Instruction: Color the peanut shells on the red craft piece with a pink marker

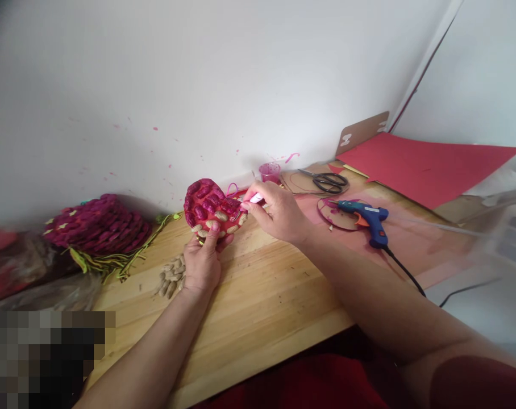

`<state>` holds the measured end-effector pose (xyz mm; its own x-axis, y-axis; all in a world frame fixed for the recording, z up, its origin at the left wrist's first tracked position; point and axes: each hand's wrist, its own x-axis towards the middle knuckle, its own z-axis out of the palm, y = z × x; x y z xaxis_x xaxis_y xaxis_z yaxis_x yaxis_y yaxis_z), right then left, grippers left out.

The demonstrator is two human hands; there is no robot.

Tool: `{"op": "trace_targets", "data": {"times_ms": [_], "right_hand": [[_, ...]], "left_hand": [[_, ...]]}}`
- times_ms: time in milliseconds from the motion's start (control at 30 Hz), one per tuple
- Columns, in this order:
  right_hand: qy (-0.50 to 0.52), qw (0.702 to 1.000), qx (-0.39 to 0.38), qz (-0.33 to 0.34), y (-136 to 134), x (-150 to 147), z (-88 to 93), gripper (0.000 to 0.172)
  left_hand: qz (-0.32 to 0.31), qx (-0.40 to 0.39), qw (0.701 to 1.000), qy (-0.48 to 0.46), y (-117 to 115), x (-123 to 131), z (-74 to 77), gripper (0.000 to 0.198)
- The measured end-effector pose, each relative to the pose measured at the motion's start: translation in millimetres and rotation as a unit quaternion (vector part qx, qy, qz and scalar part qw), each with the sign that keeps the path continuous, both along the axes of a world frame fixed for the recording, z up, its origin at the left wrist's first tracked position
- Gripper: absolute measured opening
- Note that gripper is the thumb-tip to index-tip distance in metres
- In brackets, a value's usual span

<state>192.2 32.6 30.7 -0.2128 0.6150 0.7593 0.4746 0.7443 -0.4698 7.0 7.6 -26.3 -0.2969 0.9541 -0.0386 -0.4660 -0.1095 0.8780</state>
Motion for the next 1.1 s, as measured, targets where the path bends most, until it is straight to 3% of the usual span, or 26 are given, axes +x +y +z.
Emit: {"op": "trace_targets", "data": {"times_ms": [300,533,867,1100], "right_hand": [[0.004,1.000,-0.002,-0.001,0.7,0.8,0.1,0.008],[0.006,0.999,-0.019,0.034,-2.3,-7.2,-6.2,0.006],[0.012,1.000,-0.003,0.005,-1.2,-0.3,0.1,0.007],[-0.045,0.998,0.010,0.035,0.1,0.5,-1.1,0.006]], "left_hand": [[-0.003,0.003,1.000,0.008,0.5,-0.5,-1.8,0.053],[-0.006,0.013,1.000,0.011,1.1,-0.3,-3.1,0.053],[-0.005,0.001,1.000,-0.006,1.2,-1.5,-2.8,0.056],[-0.008,0.000,1.000,-0.006,2.3,-2.1,-3.6,0.054]]}}
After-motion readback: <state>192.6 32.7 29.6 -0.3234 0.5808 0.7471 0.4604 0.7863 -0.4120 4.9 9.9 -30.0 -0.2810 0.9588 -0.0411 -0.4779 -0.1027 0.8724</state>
